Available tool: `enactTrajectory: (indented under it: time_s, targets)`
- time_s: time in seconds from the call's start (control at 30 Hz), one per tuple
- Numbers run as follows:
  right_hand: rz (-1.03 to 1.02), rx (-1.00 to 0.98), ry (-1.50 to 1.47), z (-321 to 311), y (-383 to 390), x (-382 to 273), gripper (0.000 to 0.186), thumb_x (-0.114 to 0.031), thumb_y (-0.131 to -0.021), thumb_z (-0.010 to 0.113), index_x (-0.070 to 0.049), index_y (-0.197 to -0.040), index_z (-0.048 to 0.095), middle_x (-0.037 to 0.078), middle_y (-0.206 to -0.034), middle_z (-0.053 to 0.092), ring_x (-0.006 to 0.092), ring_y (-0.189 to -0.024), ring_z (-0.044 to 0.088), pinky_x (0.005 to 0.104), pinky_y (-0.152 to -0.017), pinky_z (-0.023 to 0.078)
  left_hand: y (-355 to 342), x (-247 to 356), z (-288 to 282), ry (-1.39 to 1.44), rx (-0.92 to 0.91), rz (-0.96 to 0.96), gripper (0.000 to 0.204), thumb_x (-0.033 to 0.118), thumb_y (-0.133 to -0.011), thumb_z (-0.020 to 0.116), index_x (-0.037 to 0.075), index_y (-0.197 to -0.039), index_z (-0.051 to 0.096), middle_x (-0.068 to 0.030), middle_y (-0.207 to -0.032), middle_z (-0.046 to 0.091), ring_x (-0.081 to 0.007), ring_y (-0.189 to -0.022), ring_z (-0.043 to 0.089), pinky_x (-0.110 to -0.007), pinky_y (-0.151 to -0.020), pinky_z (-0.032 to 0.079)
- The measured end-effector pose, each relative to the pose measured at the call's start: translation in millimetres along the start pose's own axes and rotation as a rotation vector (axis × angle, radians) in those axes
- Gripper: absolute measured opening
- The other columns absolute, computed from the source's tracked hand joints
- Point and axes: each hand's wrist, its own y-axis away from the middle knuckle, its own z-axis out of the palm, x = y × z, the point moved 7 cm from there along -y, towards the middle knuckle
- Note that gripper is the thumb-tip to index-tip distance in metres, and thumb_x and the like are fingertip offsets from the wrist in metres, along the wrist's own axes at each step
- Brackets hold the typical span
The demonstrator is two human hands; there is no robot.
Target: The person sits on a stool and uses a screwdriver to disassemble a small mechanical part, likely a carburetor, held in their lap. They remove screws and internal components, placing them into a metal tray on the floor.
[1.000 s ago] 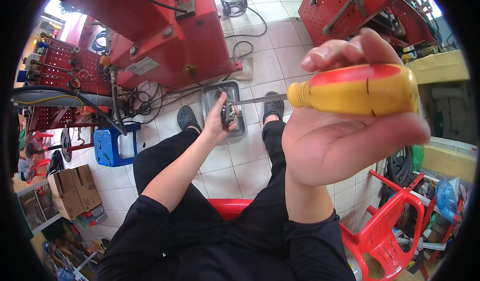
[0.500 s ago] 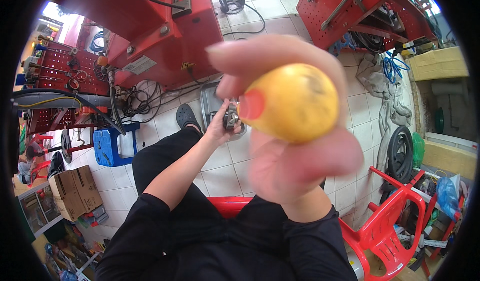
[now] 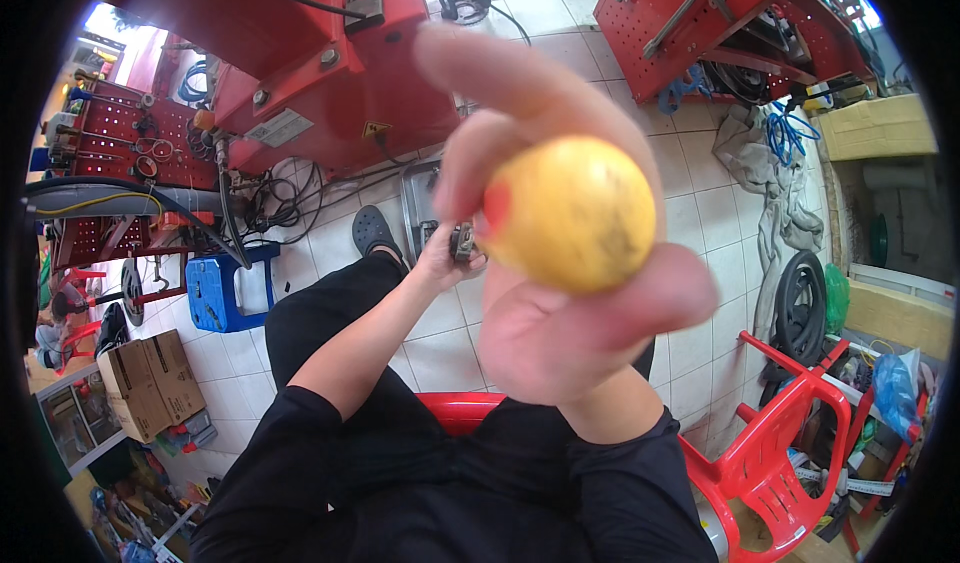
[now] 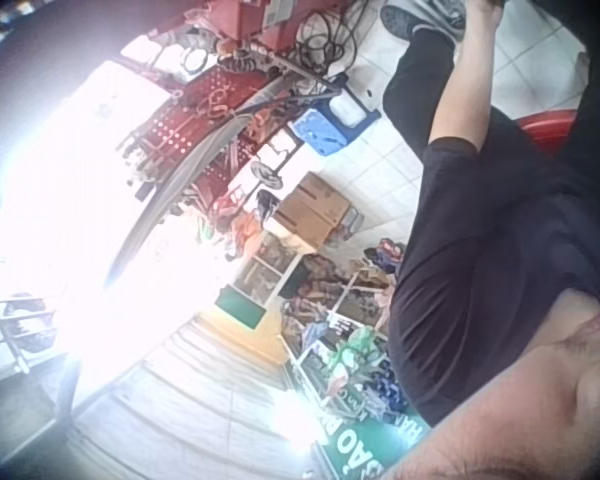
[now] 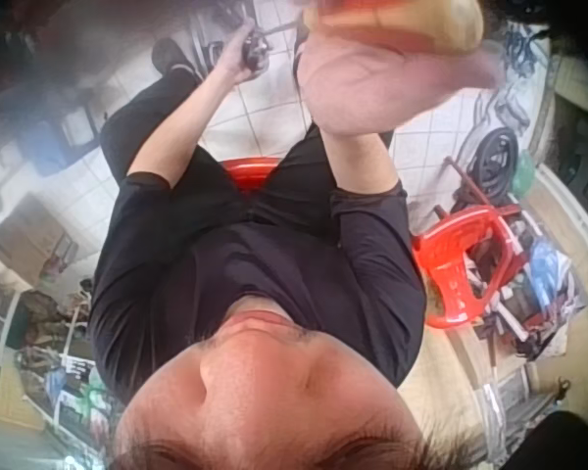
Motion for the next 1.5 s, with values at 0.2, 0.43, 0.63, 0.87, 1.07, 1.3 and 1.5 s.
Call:
enactTrajectory:
  time_s: [0.2,0.43,0.63,0.87,1.07,1.3,1.5]
  targets:
    - [0.015,0.001,-0.018,4.6,3.6,-2.6,0.083,-0.073,-0.081,0.033,-0.003,-0.123,0.043,0.005,-0.077,0.049,0.0159,-0.062,0.046,0.0305,-0.057,0.04,3.8,-0.6,2.3,0.0,0.001,0.001,0.041,0.053,-0.086,0.055,0.013,-0.078,0.053,-0.0065,-0.066,0.06,-0.013,-0.047,0.049,-0.027,-0.041,0.036]
    - [0.022,0.003,-0.03,-0.1,4.0,-3.9,0.076,-0.069,-0.082,0.036,-0.005,-0.123,0.042,0.006,-0.078,0.05,0.0166,-0.06,0.046,0.0315,-0.058,0.039,2.0,-5.3,2.6,0.004,-0.014,-0.002,0.042,0.053,-0.085,0.056,0.012,-0.076,0.054,-0.0068,-0.065,0.06,-0.0133,-0.046,0.049,-0.027,-0.042,0.036]
    - [0.027,-0.001,-0.044,-2.2,5.5,-4.9,0.071,-0.065,-0.083,0.038,-0.007,-0.123,0.041,0.007,-0.078,0.05,0.0171,-0.059,0.046,0.0324,-0.058,0.038,-1.4,-8.2,3.0,0.006,-0.01,-0.018,0.042,0.053,-0.085,0.056,0.013,-0.077,0.054,-0.0069,-0.065,0.06,-0.0132,-0.048,0.049,-0.027,-0.043,0.036]
    - [0.032,-0.005,-0.06,-5.9,4.0,-8.2,0.064,-0.061,-0.085,0.041,-0.009,-0.123,0.04,0.008,-0.079,0.051,0.0177,-0.057,0.046,0.0334,-0.059,0.038,-3.0,-10.5,6.4,-0.019,-0.003,0.02,0.041,0.052,-0.086,0.056,0.012,-0.08,0.052,-0.0079,-0.066,0.06,-0.0144,-0.047,0.049,-0.028,-0.041,0.035]
    - [-0.054,0.01,0.015,8.9,9.4,-19.7,0.057,-0.048,-0.085,0.055,-0.008,-0.121,0.037,0.011,-0.082,0.052,0.0187,-0.058,0.051,0.0335,-0.057,0.041,-6.6,-15.6,-3.4,0.072,-0.023,-0.035,0.036,0.05,-0.086,0.057,0.014,-0.085,0.053,-0.0088,-0.067,0.06,-0.0159,-0.049,0.051,-0.028,-0.042,0.033]
    - [-0.061,0.02,0.091,6.2,8.5,-21.7,0.062,-0.058,-0.089,0.042,-0.006,-0.121,0.032,0.011,-0.081,0.053,0.0178,-0.055,0.047,0.0317,-0.06,0.042,2.2,-14.0,6.4,0.03,-0.002,-0.032,0.034,0.048,-0.087,0.056,0.014,-0.087,0.053,-0.0068,-0.067,0.059,-0.0157,-0.051,0.052,-0.028,-0.042,0.033]
    - [-0.038,-0.034,0.133,10.0,9.0,-21.2,0.061,-0.06,-0.088,0.043,-0.014,-0.124,0.027,0.007,-0.068,0.054,0.0161,-0.053,0.046,0.0302,-0.056,0.041,2.1,-11.8,10.0,0.055,-0.071,-0.025,0.034,0.047,-0.088,0.055,0.014,-0.085,0.053,-0.0031,-0.065,0.056,-0.0148,-0.051,0.049,-0.028,-0.043,0.034]
